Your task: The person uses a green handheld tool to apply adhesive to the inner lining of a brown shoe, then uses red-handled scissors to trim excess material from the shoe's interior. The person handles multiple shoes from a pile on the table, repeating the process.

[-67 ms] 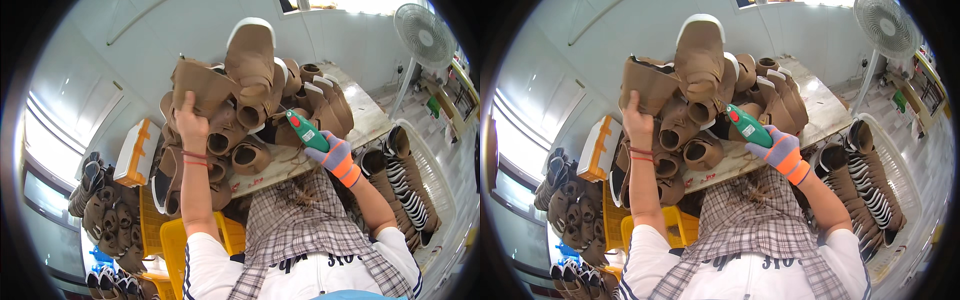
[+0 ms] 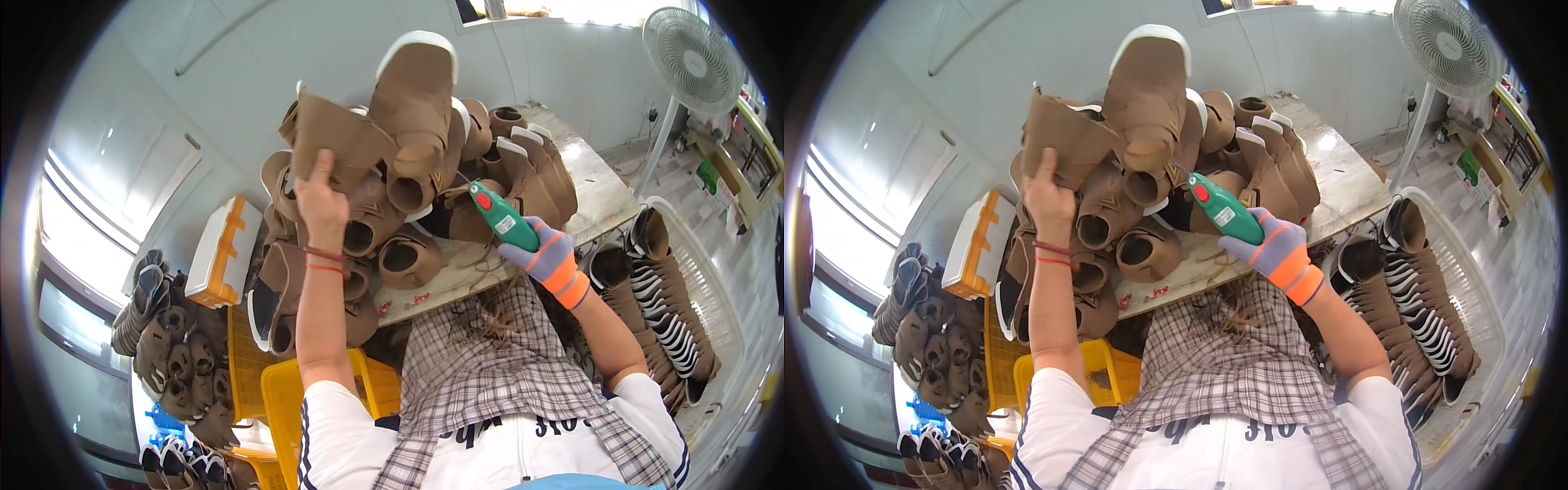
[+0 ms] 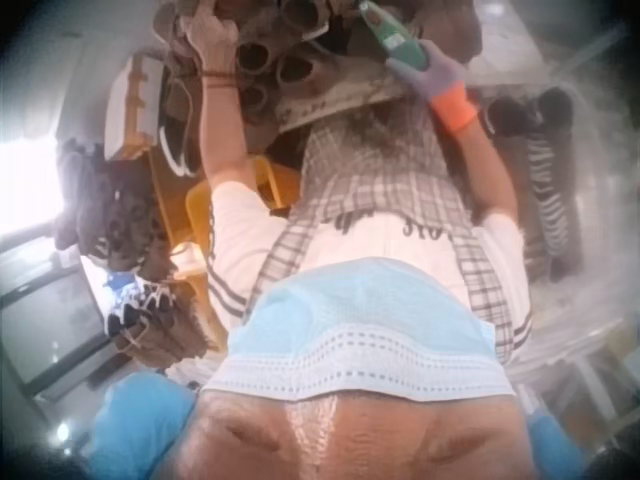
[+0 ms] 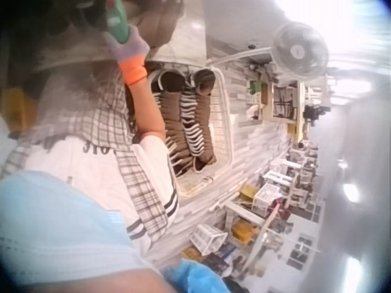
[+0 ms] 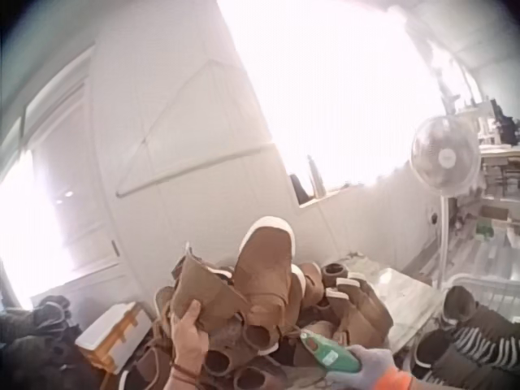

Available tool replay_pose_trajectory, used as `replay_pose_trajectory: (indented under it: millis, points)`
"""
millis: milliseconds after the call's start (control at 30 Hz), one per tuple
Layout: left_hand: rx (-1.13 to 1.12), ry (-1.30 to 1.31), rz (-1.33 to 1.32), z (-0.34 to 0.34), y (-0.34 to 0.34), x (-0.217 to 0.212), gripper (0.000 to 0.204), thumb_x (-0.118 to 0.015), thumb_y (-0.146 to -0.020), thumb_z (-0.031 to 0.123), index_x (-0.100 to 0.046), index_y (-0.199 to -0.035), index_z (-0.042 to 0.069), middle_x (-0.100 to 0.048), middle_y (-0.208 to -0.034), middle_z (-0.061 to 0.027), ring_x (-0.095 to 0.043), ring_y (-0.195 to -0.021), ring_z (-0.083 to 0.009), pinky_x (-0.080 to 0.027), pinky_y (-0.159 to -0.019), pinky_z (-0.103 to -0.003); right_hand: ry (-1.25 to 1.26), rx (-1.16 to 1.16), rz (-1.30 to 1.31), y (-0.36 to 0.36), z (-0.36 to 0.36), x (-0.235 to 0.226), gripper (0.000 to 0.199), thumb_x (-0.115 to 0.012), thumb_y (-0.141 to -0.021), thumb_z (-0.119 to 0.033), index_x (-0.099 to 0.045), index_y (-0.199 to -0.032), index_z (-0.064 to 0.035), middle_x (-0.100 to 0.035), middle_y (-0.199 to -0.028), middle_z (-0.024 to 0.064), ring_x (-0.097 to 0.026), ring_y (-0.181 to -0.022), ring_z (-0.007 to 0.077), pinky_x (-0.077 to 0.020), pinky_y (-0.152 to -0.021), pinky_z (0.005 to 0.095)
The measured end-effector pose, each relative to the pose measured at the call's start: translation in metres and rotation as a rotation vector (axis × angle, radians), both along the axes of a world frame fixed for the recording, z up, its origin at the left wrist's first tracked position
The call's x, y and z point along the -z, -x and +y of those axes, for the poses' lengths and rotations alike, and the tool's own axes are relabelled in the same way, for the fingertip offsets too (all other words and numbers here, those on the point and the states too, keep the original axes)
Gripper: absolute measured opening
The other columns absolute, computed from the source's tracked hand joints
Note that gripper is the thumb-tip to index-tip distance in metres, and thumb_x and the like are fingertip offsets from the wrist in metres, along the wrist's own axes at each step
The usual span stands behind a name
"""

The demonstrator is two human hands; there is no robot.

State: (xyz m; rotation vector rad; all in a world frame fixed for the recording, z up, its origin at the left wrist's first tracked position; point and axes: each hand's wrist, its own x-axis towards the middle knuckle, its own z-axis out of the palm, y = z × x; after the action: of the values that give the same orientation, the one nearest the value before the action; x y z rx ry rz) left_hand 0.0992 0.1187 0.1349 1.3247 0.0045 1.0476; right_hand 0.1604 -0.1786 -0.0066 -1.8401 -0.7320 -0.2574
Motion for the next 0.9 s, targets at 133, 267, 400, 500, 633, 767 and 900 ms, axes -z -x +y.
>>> replay_pose_trajectory:
  millis: [133,267,400,500,633,767,900]
  points:
    - [-0.107,-0.805,0.354,-0.015,-0.035,0.017,0.024,-0.065,-0.087,0.017,-0.061,-0.089,-0.007,-0.066,-0.078,-0.0110,-0.063,-0.072,-0.0215,-0.048,-0.062,-0.034,-0.048,0.046,0.119,0.000,-0.012,0.012,0.052,-0.080,-0.068,-0.040,-0.063,-0.102,-0.0058,-0.068,-0.074,0.0085,-0.067,-0.066,0.0174,-0.0520,-0.062,0.0290]
    - [-0.353,-1.481,0.374,-0.024,-0.091,0.016,0.019,-0.062,-0.084,0.013,-0.058,-0.079,-0.005,-0.062,-0.075,-0.0196,-0.061,-0.073,-0.0366,-0.048,-0.064,-0.042,-0.053,0.095,0.192,-0.004,-0.031,0.019,0.048,-0.080,-0.070,-0.036,-0.063,-0.103,-0.0050,-0.068,-0.074,0.0061,-0.064,-0.066,0.0114,-0.0512,-0.062,0.0274]
    - [-0.390,-1.590,0.161,-0.014,-0.159,0.012,0.021,-0.058,-0.084,0.016,-0.059,-0.079,-0.004,-0.060,-0.075,-0.0227,-0.059,-0.076,-0.0419,-0.047,-0.067,-0.047,-0.037,0.151,0.314,-0.006,-0.048,0.019,0.046,-0.080,-0.071,-0.033,-0.063,-0.102,-0.0026,-0.066,-0.072,0.0038,-0.061,-0.064,0.0080,-0.0499,-0.060,0.0250]
    - [-0.436,-1.541,0.268,-0.014,-0.188,-0.005,0.024,-0.056,-0.084,0.019,-0.061,-0.077,-0.004,-0.062,-0.076,-0.0234,-0.060,-0.078,-0.0417,-0.047,-0.068,-0.049,-0.081,0.177,0.332,-0.014,-0.059,0.030,0.048,-0.080,-0.071,-0.033,-0.062,-0.102,-0.0007,-0.067,-0.073,0.0049,-0.062,-0.064,0.0084,-0.0501,-0.060,0.0253]
    - [-0.257,-1.042,0.163,-0.018,-0.196,-0.019,0.024,-0.065,-0.082,0.018,-0.062,-0.072,-0.004,-0.062,-0.069,-0.0215,-0.060,-0.064,-0.0304,-0.047,-0.064,-0.041,-0.119,0.181,0.267,-0.016,-0.068,0.039,0.049,-0.080,-0.070,-0.033,-0.063,-0.102,-0.0004,-0.067,-0.074,0.0058,-0.062,-0.065,0.0091,-0.0505,-0.062,0.0261]
    - [0.015,-0.537,-0.012,-0.006,-0.177,-0.019,0.022,-0.072,-0.081,0.013,-0.065,-0.089,-0.005,-0.064,-0.079,-0.0048,-0.054,-0.069,-0.0113,-0.044,-0.063,-0.028,-0.091,0.206,0.312,-0.020,-0.067,0.032,0.049,-0.081,-0.070,-0.033,-0.063,-0.102,-0.0010,-0.067,-0.074,0.0063,-0.062,-0.065,0.0093,-0.0507,-0.061,0.0260]
    - [0.035,-0.266,-0.206,-0.019,-0.110,-0.042,0.020,-0.070,-0.082,0.010,-0.065,-0.098,-0.002,-0.064,-0.090,0.0001,-0.056,-0.077,-0.0090,-0.045,-0.070,-0.024,-0.106,0.200,0.237,-0.018,-0.063,0.031,0.049,-0.081,-0.068,-0.034,-0.063,-0.102,-0.0024,-0.067,-0.074,0.0075,-0.064,-0.064,0.0122,-0.0510,-0.060,0.0264]
